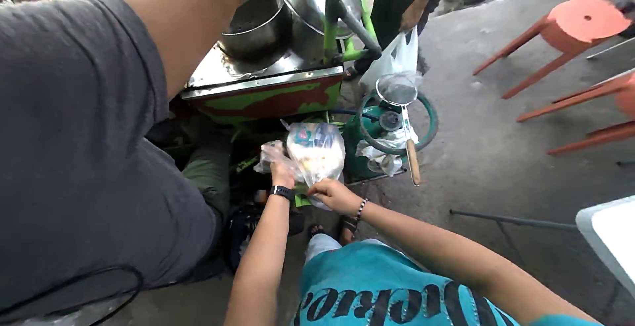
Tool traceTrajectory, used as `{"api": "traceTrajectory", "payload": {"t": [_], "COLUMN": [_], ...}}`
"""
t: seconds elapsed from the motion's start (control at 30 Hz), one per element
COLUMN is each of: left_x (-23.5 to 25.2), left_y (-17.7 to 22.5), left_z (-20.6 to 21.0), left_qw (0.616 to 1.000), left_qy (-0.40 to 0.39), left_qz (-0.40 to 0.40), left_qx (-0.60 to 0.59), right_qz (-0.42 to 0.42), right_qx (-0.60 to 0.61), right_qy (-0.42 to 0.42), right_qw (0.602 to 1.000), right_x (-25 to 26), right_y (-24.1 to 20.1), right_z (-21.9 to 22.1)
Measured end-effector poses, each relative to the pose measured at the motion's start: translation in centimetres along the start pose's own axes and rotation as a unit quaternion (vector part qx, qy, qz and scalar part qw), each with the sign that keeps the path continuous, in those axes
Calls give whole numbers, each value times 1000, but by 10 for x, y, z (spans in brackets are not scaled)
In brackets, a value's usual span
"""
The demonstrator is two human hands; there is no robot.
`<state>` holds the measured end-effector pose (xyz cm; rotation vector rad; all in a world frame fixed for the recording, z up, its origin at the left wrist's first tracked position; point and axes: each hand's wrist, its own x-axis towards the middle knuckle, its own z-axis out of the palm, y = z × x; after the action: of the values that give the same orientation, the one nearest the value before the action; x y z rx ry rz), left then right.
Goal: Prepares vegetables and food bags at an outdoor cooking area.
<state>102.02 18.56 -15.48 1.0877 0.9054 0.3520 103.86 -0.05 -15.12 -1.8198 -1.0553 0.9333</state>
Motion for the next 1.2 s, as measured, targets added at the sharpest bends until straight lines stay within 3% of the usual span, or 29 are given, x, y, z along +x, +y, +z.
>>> {"api": "traceTrajectory", "payload": {"t": [0.1, 0.2, 0.3, 0.37, 0.43, 0.67, 0.87, 1.2], "left_x": [-10, -18, -38, -53, -61, -55, -70, -90], "left_y": [6, 17, 33, 43, 47, 54, 50, 52], "left_z": [-12, -25, -34, -38, -43, -71, -93, -91], "left_qw": [998, 993, 964, 936, 931, 960, 944, 966], "left_qy": [6, -79, -205, -254, -273, -226, -276, -245], "left_qz": [44, 46, 3, -37, -47, -35, -72, -77], "left_qx": [-47, -76, -170, -242, -239, -160, -163, -36], "right_qz": [-23, -27, 25, 52, 67, 115, 130, 102], "right_qx": [-33, -97, -108, -96, -83, 7, 33, 94], "right_qy": [3, 16, 62, 71, 61, 124, 180, 241], "right_qw": [999, 995, 992, 992, 992, 986, 974, 961], "right_x": [0, 5, -6, -16, -20, -19, -23, -30], "right_y": [10, 8, -9, -15, -11, -17, -34, -27], "right_z": [14, 21, 23, 23, 26, 37, 48, 66]}}
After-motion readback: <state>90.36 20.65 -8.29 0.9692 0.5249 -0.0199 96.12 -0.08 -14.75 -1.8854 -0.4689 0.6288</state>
